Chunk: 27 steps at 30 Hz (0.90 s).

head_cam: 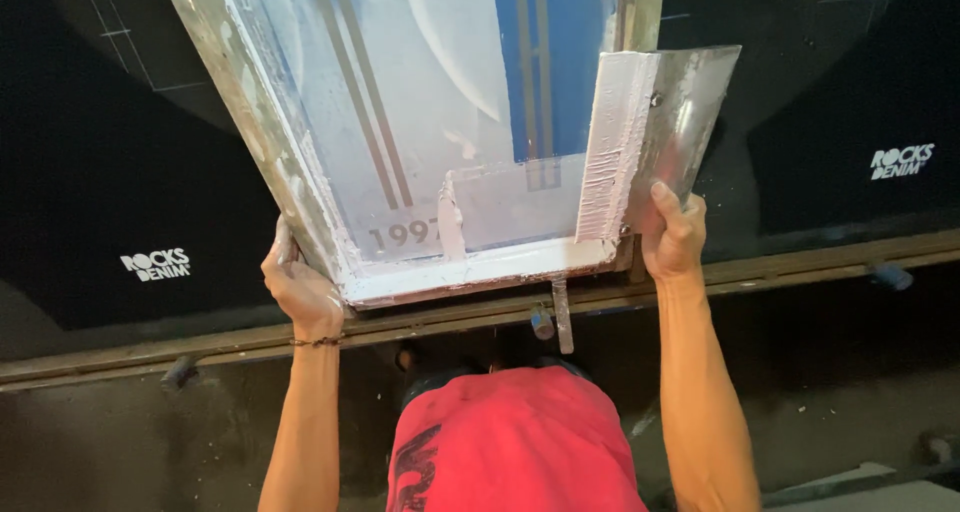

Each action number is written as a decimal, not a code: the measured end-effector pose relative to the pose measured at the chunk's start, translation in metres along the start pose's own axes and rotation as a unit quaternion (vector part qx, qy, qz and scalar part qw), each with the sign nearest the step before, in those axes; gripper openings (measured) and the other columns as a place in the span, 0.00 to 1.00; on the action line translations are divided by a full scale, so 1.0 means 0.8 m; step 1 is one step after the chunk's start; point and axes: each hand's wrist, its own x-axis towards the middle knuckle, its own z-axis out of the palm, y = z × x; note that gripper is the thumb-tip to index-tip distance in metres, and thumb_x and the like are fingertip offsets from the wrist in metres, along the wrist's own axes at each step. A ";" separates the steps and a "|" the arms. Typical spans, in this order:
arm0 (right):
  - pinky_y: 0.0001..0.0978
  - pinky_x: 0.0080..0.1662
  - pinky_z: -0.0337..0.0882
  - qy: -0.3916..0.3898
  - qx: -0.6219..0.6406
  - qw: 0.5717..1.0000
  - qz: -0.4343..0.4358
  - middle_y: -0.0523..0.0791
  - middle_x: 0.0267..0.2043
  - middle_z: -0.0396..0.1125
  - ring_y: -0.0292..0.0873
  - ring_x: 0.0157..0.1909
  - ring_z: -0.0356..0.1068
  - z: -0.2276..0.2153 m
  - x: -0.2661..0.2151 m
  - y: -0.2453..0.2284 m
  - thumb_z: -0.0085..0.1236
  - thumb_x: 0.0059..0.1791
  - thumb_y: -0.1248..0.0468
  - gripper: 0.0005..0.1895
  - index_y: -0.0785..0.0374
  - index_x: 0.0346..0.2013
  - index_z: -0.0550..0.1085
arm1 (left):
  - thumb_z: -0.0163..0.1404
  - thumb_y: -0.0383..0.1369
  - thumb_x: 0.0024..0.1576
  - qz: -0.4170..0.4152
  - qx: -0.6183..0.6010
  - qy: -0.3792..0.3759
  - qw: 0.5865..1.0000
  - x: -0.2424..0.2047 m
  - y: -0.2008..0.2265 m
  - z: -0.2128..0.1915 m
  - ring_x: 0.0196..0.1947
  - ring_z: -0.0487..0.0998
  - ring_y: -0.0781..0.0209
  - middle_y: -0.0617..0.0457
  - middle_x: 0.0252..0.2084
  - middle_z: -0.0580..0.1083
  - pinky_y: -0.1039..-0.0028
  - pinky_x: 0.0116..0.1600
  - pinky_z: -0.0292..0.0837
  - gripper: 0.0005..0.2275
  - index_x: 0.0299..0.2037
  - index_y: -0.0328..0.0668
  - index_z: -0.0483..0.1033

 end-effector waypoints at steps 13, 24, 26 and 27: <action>0.23 0.36 0.64 0.078 -0.102 0.991 -0.046 0.36 0.17 0.54 0.29 0.23 0.50 0.093 -0.017 -0.052 0.60 0.53 0.63 0.21 0.53 0.17 0.64 | 0.39 0.42 0.66 0.029 0.062 0.001 0.998 0.006 -0.006 -0.012 0.67 0.65 0.49 0.40 0.67 0.68 0.58 0.72 0.58 0.23 0.67 0.38 0.68; 0.24 0.40 0.67 0.080 -0.097 0.992 0.003 0.35 0.19 0.56 0.28 0.26 0.54 0.093 -0.014 -0.054 0.60 0.54 0.64 0.21 0.53 0.18 0.66 | 0.40 0.43 0.67 0.028 0.158 -0.003 0.987 0.005 -0.007 -0.005 0.64 0.66 0.45 0.42 0.67 0.66 0.55 0.67 0.56 0.22 0.68 0.40 0.68; 0.23 0.40 0.67 0.075 -0.096 0.993 0.001 0.35 0.19 0.55 0.28 0.26 0.53 0.097 -0.015 -0.059 0.60 0.55 0.64 0.22 0.52 0.18 0.65 | 0.41 0.43 0.67 0.030 0.154 -0.006 0.988 0.006 -0.008 -0.005 0.63 0.64 0.45 0.41 0.67 0.65 0.55 0.67 0.54 0.23 0.68 0.40 0.68; 0.22 0.41 0.66 0.071 -0.096 0.993 -0.002 0.34 0.20 0.54 0.28 0.26 0.52 0.099 -0.016 -0.061 0.60 0.55 0.63 0.22 0.52 0.18 0.64 | 0.41 0.43 0.67 0.030 0.150 -0.009 0.988 0.007 -0.008 -0.006 0.63 0.63 0.44 0.39 0.67 0.65 0.55 0.67 0.51 0.23 0.68 0.40 0.68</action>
